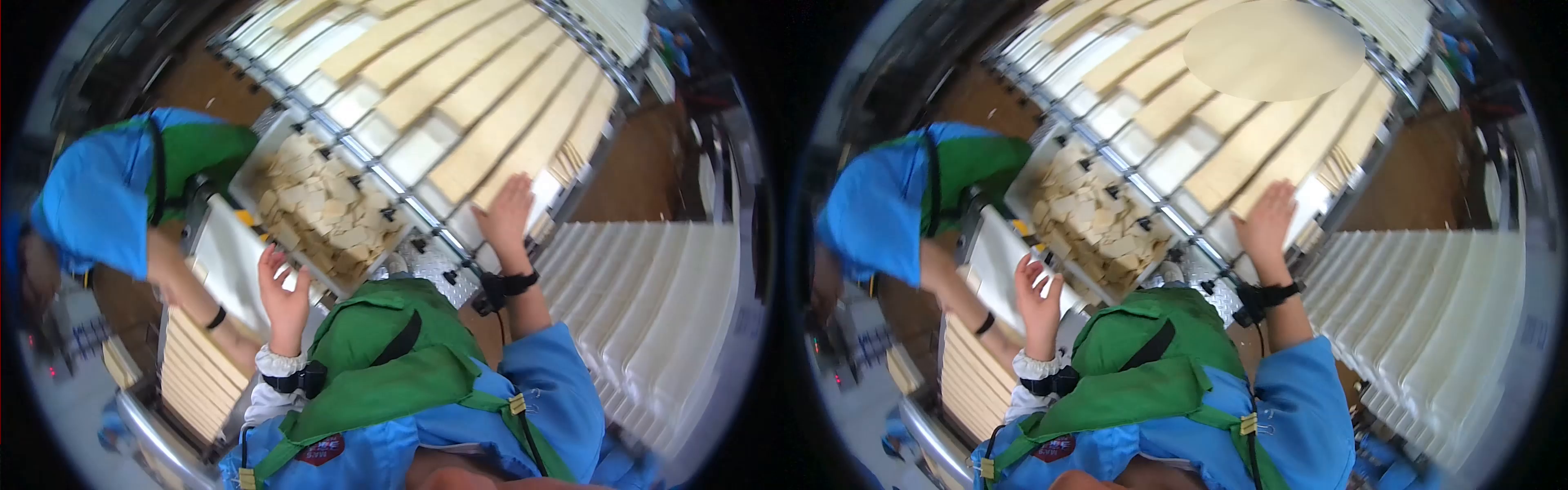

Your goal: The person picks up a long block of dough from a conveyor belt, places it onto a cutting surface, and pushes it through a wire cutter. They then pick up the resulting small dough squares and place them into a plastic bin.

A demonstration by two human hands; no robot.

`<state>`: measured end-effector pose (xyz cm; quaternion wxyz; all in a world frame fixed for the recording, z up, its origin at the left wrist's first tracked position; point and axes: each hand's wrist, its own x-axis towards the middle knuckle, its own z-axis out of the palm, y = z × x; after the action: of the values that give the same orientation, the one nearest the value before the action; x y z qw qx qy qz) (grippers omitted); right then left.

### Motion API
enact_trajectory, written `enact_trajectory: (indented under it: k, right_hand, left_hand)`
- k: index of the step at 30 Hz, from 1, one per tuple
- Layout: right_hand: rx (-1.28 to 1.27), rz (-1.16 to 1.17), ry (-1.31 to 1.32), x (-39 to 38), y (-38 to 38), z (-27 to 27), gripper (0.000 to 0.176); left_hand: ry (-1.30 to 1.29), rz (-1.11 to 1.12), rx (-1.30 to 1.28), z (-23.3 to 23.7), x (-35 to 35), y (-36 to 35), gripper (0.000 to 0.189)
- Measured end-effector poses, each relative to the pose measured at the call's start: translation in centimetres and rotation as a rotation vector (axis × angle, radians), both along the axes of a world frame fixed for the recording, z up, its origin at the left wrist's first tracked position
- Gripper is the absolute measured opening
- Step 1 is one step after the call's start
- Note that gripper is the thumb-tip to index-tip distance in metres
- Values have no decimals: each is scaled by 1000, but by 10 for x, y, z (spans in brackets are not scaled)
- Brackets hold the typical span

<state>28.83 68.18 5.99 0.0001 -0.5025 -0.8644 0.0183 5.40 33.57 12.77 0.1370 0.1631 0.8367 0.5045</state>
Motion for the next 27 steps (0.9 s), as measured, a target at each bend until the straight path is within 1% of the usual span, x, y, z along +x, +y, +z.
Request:
enact_trajectory:
  k: [1, 2, 3, 4, 5, 6, 7, 8, 9, 10, 11, 13, 14, 15, 17, 18, 19, 21, 22, 23, 24, 25, 26, 27]
  right_hand:
    - [-21, -26, -44, -2, 0, 0, 117]
    - [2, -20, -52, -3, -1, -1, 117]
    - [62, 8, -37, -12, -10, 11, 114]
    - [116, 74, 8, -28, -21, 25, 109]
    - [177, 179, 111, -43, -31, 30, 102]
    - [166, 289, 181, -64, -49, 39, 99]
    - [152, 397, 251, -87, -68, 49, 95]
    - [150, 502, 297, -114, -95, 59, 85]
    - [49, 669, 378, -140, -122, 67, 81]
    - [-53, 829, 452, -164, -151, 74, 77]
    - [-154, 980, 520, -185, -183, 77, 74]
    - [-444, 1219, 608, -225, -255, 78, 62]
    - [-631, 1334, 591, -243, -291, 83, 58]
    - [-817, 1438, 562, -262, -325, 88, 54]
    - [-837, 1593, 501, -296, -395, 66, 51]
    - [-805, 1651, 486, -317, -426, 46, 52]
    - [-769, 1712, 476, -340, -459, 27, 53]
    - [-656, 1752, 424, -387, -524, -9, 59]
    - [-595, 1752, 388, -411, -554, -24, 63]
    - [-536, 1747, 349, -431, -580, -39, 67]
    - [-480, 1709, 374, -450, -605, -55, 70]
    - [-420, 1668, 396, -466, -622, -74, 73]
    - [-360, 1626, 419, -474, -634, -86, 76]
    - [-363, 1585, 360, -477, -641, -94, 78]
  left_hand:
    - [-6, 19, 24, -3, 0, -14, 65]
    - [-6, 27, 63, -7, -1, -31, 62]
    - [32, 56, 67, -6, -1, -46, 59]
    - [30, 112, 102, -11, 0, -61, 58]
    - [32, 169, 134, -13, 2, -78, 57]
    - [7, 238, 135, -11, 4, -92, 56]
    - [20, 313, 132, -21, 6, -113, 55]
    - [-4, 405, 89, -30, 9, -134, 55]
    - [-34, 494, 50, -40, 13, -156, 54]
    - [-107, 613, 56, -54, 17, -178, 58]
    - [-129, 691, -5, -67, 22, -203, 60]
    - [-188, 833, -123, -85, 30, -244, 63]
    - [-164, 896, -190, -97, 35, -264, 69]
    - [-182, 923, -235, -98, 38, -280, 71]
    - [-218, 964, -316, -101, 39, -308, 75]
    - [-252, 952, -357, -107, 37, -318, 83]
    - [-245, 943, -371, -115, 38, -332, 86]
    - [-230, 919, -399, -142, 41, -357, 93]
    - [-245, 913, -394, -141, 40, -363, 98]
    - [-265, 896, -379, -142, 39, -369, 98]
    - [-286, 875, -363, -142, 38, -374, 98]
    - [-309, 852, -344, -143, 37, -374, 98]
    - [-409, 826, -268, -131, 32, -378, 99]
    - [-427, 816, -234, -134, 31, -381, 100]
